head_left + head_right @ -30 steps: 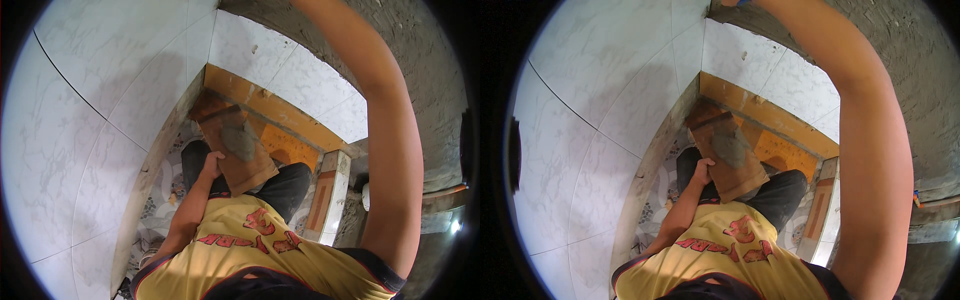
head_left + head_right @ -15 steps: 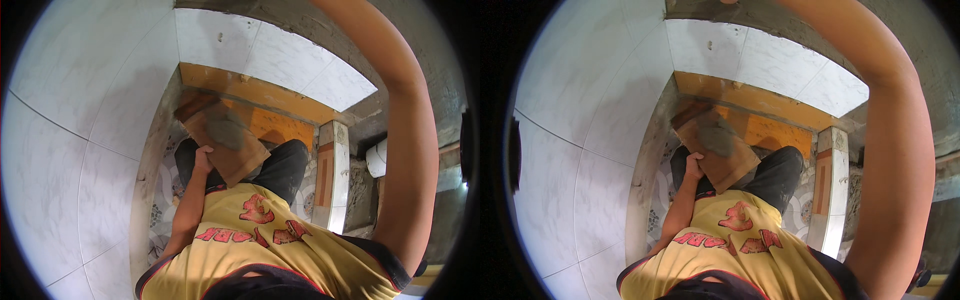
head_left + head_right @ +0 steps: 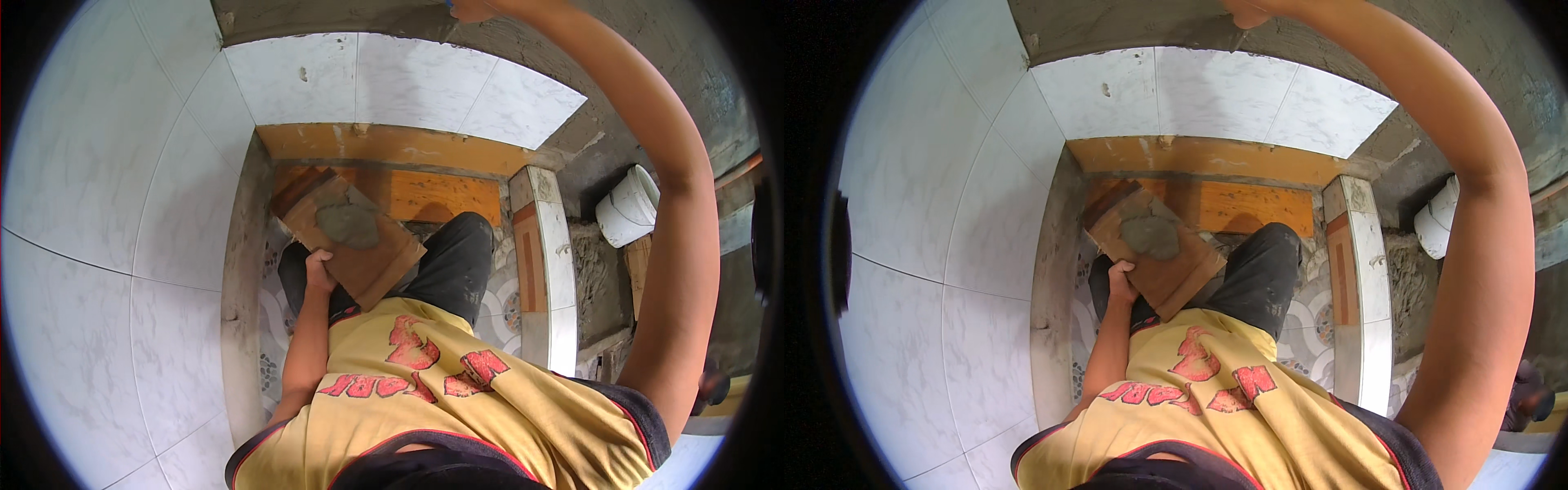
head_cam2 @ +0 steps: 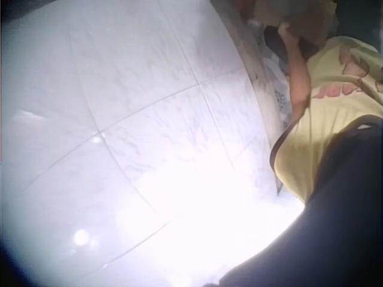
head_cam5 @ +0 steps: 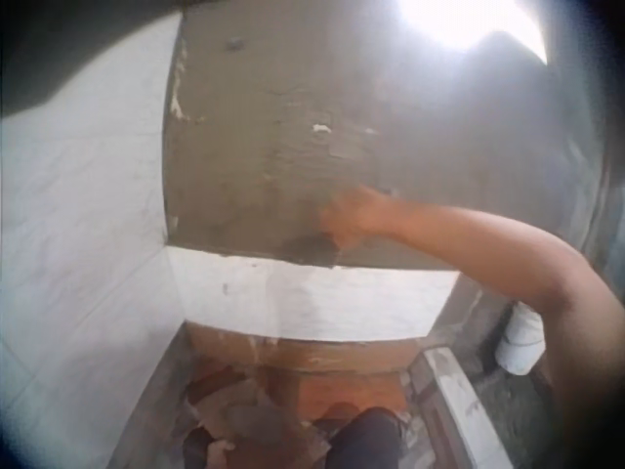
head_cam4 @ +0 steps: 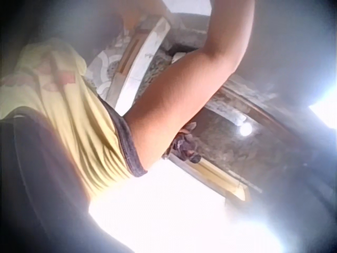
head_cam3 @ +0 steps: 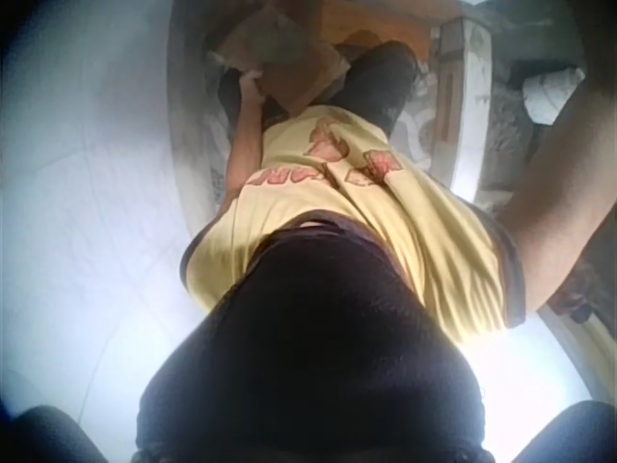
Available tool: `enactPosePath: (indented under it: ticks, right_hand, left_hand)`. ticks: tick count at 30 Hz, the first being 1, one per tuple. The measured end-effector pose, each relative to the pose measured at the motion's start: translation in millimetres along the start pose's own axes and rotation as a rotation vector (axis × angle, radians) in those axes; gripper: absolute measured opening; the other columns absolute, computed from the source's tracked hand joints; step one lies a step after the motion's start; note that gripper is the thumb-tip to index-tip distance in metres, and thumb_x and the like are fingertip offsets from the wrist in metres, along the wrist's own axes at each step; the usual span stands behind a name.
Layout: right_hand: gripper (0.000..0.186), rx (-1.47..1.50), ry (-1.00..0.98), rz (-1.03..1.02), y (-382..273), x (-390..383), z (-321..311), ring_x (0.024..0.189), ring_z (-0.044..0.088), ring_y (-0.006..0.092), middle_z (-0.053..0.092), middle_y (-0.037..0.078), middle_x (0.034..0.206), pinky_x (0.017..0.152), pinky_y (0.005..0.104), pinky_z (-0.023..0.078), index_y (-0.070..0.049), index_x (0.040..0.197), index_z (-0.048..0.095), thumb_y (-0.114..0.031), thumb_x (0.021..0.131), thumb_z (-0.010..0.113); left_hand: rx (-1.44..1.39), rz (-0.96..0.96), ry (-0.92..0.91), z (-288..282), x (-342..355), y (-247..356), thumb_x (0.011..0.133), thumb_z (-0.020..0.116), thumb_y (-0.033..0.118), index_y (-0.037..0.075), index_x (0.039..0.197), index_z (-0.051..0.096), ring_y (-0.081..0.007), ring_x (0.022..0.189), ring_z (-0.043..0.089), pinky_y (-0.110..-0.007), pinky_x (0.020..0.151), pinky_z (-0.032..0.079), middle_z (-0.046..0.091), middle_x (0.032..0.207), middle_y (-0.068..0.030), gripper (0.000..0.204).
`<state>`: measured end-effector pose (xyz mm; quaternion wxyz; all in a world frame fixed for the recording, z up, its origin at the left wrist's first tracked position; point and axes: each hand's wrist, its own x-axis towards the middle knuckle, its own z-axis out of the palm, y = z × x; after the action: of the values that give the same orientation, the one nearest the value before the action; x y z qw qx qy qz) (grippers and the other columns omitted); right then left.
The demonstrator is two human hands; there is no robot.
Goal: The person applies mortar to a wall using a trowel and then positions a ceramic tile onto the prepared surface.
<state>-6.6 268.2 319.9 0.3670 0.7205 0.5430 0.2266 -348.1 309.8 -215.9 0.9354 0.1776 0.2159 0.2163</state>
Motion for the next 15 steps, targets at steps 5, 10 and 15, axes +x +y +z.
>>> enactPosePath:
  ticks: [5,10,15]
  right_hand:
    - [0.034,0.062,-0.041,0.092,8.6,-29.4,20.3,0.105,0.069,0.0347,0.071,0.017,0.111,0.086,0.0493,0.056,-0.008,0.111,0.072,-0.029,0.087,0.058]
    - [0.035,0.122,0.114,0.118,21.1,-55.6,50.7,0.113,0.065,0.0351,0.067,0.018,0.123,0.092,0.0488,0.053,-0.007,0.114,0.071,-0.025,0.087,0.058]
    - [0.037,0.464,0.475,0.137,78.1,-116.1,137.8,0.081,0.061,0.0291,0.063,0.018,0.093,0.071,0.0421,0.049,0.002,0.103,0.067,-0.032,0.088,0.061]
  left_hand:
    - [0.055,-0.025,0.048,10.9,-10.8,1.1,0.07,0.055,0.013,-0.004,0.128,0.055,-0.0384,0.114,0.062,-0.05,0.103,0.05,0.064,0.123,-0.0195,0.061]
    - [0.05,0.001,-0.011,32.0,-14.6,6.9,0.07,0.054,0.014,-0.005,0.131,0.054,-0.0386,0.116,0.061,-0.049,0.105,0.048,0.063,0.125,-0.0196,0.063]
    - [-0.004,-0.036,-0.085,111.3,-6.0,25.0,0.073,0.053,0.014,-0.004,0.127,0.055,-0.0363,0.11,0.063,-0.048,0.101,0.05,0.064,0.117,-0.0174,0.056]
